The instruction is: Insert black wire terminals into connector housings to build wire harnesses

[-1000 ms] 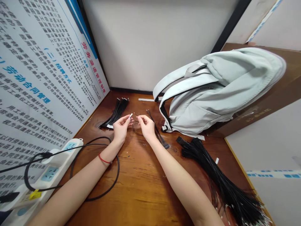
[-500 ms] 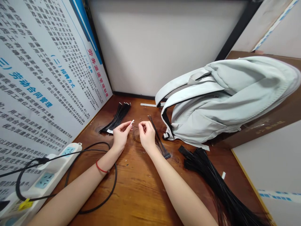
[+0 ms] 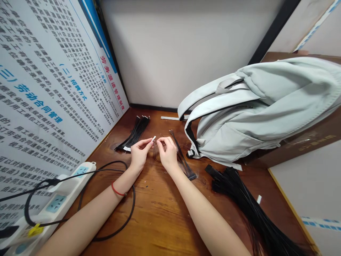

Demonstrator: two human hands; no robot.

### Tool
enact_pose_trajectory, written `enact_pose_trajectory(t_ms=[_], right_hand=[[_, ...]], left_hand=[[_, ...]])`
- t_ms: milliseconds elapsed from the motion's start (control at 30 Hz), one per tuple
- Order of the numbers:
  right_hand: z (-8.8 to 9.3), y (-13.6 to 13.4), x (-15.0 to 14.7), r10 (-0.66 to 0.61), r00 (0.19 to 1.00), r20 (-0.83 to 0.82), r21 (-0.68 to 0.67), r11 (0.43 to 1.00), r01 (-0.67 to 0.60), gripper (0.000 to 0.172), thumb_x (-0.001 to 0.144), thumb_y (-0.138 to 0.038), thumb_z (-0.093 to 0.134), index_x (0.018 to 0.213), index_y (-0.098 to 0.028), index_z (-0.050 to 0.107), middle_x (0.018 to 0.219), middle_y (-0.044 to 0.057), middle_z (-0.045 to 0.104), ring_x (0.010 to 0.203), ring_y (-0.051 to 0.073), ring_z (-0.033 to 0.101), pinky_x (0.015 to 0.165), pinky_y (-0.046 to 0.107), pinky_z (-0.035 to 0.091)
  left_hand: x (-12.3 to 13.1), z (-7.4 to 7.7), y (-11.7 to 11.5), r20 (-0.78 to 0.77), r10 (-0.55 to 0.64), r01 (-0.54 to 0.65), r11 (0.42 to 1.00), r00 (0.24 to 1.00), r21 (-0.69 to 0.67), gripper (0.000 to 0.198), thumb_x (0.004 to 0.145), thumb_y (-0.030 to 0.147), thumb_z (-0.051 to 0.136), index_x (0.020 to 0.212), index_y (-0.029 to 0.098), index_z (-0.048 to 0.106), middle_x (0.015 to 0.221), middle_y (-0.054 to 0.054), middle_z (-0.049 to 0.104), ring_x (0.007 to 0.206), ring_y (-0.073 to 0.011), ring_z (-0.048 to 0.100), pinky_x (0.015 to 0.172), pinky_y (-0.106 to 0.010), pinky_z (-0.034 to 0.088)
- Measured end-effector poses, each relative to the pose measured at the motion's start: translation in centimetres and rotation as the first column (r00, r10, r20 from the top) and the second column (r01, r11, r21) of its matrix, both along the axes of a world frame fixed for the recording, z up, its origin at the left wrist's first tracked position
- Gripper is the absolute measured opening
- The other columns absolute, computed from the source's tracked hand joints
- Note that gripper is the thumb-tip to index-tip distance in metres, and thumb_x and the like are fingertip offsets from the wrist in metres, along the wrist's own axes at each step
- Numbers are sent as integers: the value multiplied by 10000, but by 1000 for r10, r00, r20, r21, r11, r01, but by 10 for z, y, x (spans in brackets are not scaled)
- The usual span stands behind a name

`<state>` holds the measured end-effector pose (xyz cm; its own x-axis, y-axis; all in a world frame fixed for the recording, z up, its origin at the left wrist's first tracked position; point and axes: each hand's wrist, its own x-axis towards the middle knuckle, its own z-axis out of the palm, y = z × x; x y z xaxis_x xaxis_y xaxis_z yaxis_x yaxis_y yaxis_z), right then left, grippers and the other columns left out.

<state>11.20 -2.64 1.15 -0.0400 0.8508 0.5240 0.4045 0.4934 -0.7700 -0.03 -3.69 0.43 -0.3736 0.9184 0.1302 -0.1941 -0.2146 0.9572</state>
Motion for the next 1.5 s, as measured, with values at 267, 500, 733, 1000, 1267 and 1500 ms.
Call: enact_pose_trajectory(t_ms=[267, 500, 733, 1000, 1267, 1500], right_hand=[[-2, 0, 0, 42, 999, 7, -10, 999, -42, 151, 858, -261, 485, 735, -202, 548, 775, 34, 589, 765, 175, 560, 715, 301, 434], [-4, 1, 0, 54, 998, 18, -31, 998, -54, 160, 854, -254, 476, 718, -204, 542, 757, 30, 587, 749, 176, 561, 694, 296, 431], [-3, 0, 0, 48, 999, 11, -36, 998, -47, 157, 853, -254, 485, 716, -203, 541, 749, 29, 588, 740, 172, 559, 691, 292, 428], [-1, -2, -1, 44, 999, 24, -13, 999, -43, 156, 848, -249, 493, 705, -204, 535, 731, 22, 584, 718, 165, 553, 677, 285, 425], [1, -3, -2, 37, 999, 19, 20, 999, -38, 155, 843, -252, 499, 701, -203, 534, 725, 22, 586, 701, 163, 549, 669, 289, 428], [0, -3, -1, 48, 999, 4, 2, 999, -48, 160, 841, -260, 498, 697, -206, 538, 727, 24, 594, 697, 165, 552, 666, 293, 436]], left_hand=[[0, -1, 1, 15, 3, -3, 1000, 1000, 16, 203, 586, 230, 733, 768, 141, 722, 746, -66, 720, 622, -131, 630, 658, -271, 510], [0, -3, 2, 32, 8, -9, 1000, 999, 9, 202, 575, 227, 736, 759, 145, 724, 727, -60, 716, 623, -130, 625, 657, -272, 501], [-1, -3, 2, 40, 4, -4, 1000, 999, 4, 198, 572, 224, 736, 755, 149, 725, 724, -56, 716, 625, -128, 622, 654, -267, 497], [0, -3, 2, 32, 7, -8, 1000, 999, 6, 207, 568, 232, 739, 756, 146, 724, 720, -59, 715, 633, -135, 626, 669, -280, 503], [-1, -3, 2, 6, 11, -11, 1000, 1000, 2, 197, 570, 226, 740, 749, 144, 723, 707, -53, 711, 648, -140, 632, 693, -290, 508], [-1, -2, 2, 2, 9, -9, 1000, 1000, 8, 193, 562, 223, 743, 737, 145, 723, 728, -60, 716, 634, -138, 628, 679, -292, 509]])
